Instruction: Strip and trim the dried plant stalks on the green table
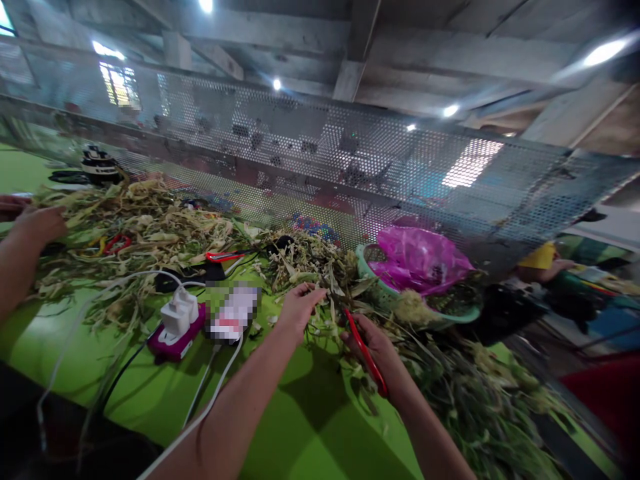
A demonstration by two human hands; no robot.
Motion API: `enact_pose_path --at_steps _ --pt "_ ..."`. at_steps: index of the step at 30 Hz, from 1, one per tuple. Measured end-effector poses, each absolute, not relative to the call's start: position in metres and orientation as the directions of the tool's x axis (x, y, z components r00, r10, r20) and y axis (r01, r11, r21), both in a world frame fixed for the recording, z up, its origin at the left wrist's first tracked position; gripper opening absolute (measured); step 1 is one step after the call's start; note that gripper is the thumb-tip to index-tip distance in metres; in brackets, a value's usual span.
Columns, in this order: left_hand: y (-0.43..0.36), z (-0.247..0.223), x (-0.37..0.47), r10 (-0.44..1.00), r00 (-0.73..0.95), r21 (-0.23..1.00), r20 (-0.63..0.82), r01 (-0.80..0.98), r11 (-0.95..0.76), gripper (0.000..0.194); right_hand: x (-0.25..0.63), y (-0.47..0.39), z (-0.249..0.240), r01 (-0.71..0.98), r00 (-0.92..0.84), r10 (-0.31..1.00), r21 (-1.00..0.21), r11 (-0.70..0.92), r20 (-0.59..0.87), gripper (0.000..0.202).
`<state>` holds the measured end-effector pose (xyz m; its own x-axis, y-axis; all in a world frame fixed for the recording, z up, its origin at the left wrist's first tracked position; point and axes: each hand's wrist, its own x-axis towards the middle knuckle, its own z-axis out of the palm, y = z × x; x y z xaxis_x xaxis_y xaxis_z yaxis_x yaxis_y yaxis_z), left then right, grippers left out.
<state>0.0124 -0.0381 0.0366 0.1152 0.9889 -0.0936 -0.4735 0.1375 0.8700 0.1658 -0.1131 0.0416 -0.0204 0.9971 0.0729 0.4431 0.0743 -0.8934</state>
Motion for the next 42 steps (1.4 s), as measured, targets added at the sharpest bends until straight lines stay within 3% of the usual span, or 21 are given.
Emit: enact_pose_path --at_steps 5,11,14,18,21,24,27,30,34,37,40,42 --pt "-0.035 0.029 0.013 0.98 0.183 0.841 -0.077 -0.516 0.162 0.024 0.165 -0.114 0.039 0.345 0.062 0.996 -0.938 0.038 0.063 0.036" --pt "-0.034 0.031 0.016 0.95 0.278 0.699 -0.145 -0.651 0.297 0.008 0.174 -0.109 0.034 0.237 0.151 0.986 -0.971 0.035 0.073 0.038" --pt "-0.035 0.035 0.014 0.94 0.317 0.643 -0.13 -0.695 0.323 0.014 0.176 -0.108 0.036 0.23 0.189 0.98 -0.973 0.012 0.057 0.039" --pt "-0.036 0.034 0.01 0.933 0.334 0.69 -0.136 -0.643 0.331 0.022 0.178 -0.109 0.035 0.246 0.186 0.981 -0.969 0.006 0.053 0.035" --pt "-0.035 0.033 0.007 0.942 0.309 0.74 -0.133 -0.602 0.302 0.028 0.182 -0.106 0.029 0.35 0.167 0.983 -0.937 0.013 0.076 0.033" --pt "-0.034 0.033 0.004 0.947 0.296 0.725 -0.122 -0.626 0.289 0.031 0.185 -0.104 0.024 0.626 0.123 0.979 -0.778 0.05 0.162 0.03" --pt "-0.033 0.033 0.003 0.955 0.278 0.711 -0.107 -0.65 0.269 0.035 0.18 -0.109 0.027 0.843 0.021 0.994 -0.537 0.041 0.108 0.032" --pt "-0.033 0.034 0.002 0.96 0.255 0.714 -0.113 -0.651 0.258 0.038 0.172 -0.12 0.036 0.929 -0.058 0.998 -0.363 0.066 0.031 0.042" --pt "-0.033 0.033 0.004 0.959 0.266 0.713 -0.097 -0.654 0.253 0.04 0.171 -0.128 0.045 0.97 -0.031 0.996 -0.239 0.051 0.087 0.038" --pt "-0.037 0.03 0.01 0.951 0.295 0.715 -0.091 -0.646 0.268 0.041 0.176 -0.127 0.047 0.948 0.081 0.967 -0.319 0.001 0.241 0.024" --pt "-0.043 0.029 0.019 0.935 0.338 0.715 -0.105 -0.628 0.307 0.041 0.178 -0.122 0.045 0.839 0.059 0.926 -0.521 0.156 0.372 0.023" --pt "-0.048 0.03 0.024 0.928 0.354 0.723 -0.114 -0.611 0.322 0.041 0.176 -0.119 0.043 0.782 0.029 0.913 -0.578 0.232 0.407 0.019"
